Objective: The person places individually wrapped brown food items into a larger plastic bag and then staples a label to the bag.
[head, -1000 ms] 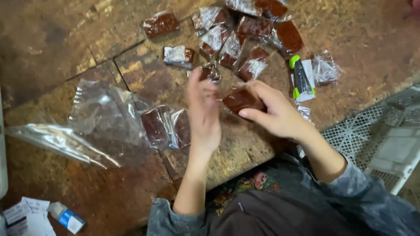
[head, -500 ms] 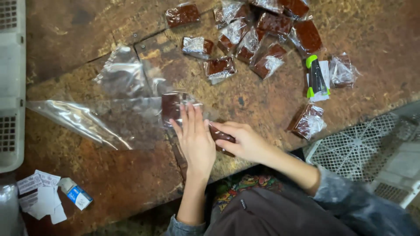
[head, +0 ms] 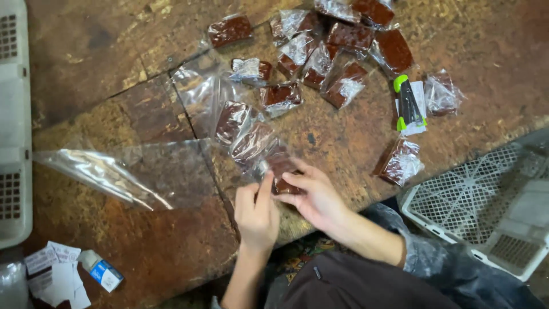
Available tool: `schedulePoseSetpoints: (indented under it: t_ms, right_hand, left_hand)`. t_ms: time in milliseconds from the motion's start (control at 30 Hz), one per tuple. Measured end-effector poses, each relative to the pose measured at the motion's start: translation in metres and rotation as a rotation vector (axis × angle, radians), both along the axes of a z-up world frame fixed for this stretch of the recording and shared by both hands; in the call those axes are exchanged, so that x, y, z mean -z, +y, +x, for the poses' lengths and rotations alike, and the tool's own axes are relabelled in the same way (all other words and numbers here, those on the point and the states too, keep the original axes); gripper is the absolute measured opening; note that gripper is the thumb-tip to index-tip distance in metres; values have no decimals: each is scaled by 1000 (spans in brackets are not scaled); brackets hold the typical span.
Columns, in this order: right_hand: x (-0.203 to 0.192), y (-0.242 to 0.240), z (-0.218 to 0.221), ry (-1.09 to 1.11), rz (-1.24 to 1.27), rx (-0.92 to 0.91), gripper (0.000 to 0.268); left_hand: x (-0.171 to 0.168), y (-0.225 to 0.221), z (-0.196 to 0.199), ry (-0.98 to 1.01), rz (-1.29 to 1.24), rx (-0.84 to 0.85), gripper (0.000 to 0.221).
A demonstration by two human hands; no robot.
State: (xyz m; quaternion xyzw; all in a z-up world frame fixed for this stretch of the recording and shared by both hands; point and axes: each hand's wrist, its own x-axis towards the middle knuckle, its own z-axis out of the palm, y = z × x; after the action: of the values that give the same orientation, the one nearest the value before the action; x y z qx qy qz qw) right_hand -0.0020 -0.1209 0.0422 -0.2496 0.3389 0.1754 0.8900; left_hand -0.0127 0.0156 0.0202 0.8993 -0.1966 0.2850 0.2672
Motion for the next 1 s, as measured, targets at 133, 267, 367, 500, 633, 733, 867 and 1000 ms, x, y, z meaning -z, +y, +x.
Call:
schedulePoseSetpoints:
  t_ms: [133,267,367,500,633,733,867,1000]
  right_hand:
    - [31,24,6,-222,-404,162,53]
    - [70,8,21,-330,-1092,-241,32]
    - [41,-7,20,-751,-1157,-769,16]
    - [-30,-50,57,-929,-885,-1450,67]
    - [18,-58,138,-1030,-1762,-767,31]
    - [82,-52,161,-936,-2193,-879,64]
    - [45,-64,150,-1113,-1929,-1087,38]
    - [-18,-152,166,-1273,-1849,-1040,31]
  left_hand:
    - [33,-23,-10,-71,-117,-32,26]
    - [42,-24,-7,102,-125,-222,48]
    - [41,-13,-7,163,-117,-221,61]
    - [26,6,0,95,30,-317,47]
    - [18,11,18,96,110,-264,45]
    - [16,10,24,273,174,-172,78]
    - [47,27,27,496,232,-199,78]
    - [11,30,26,509,87,-100,69]
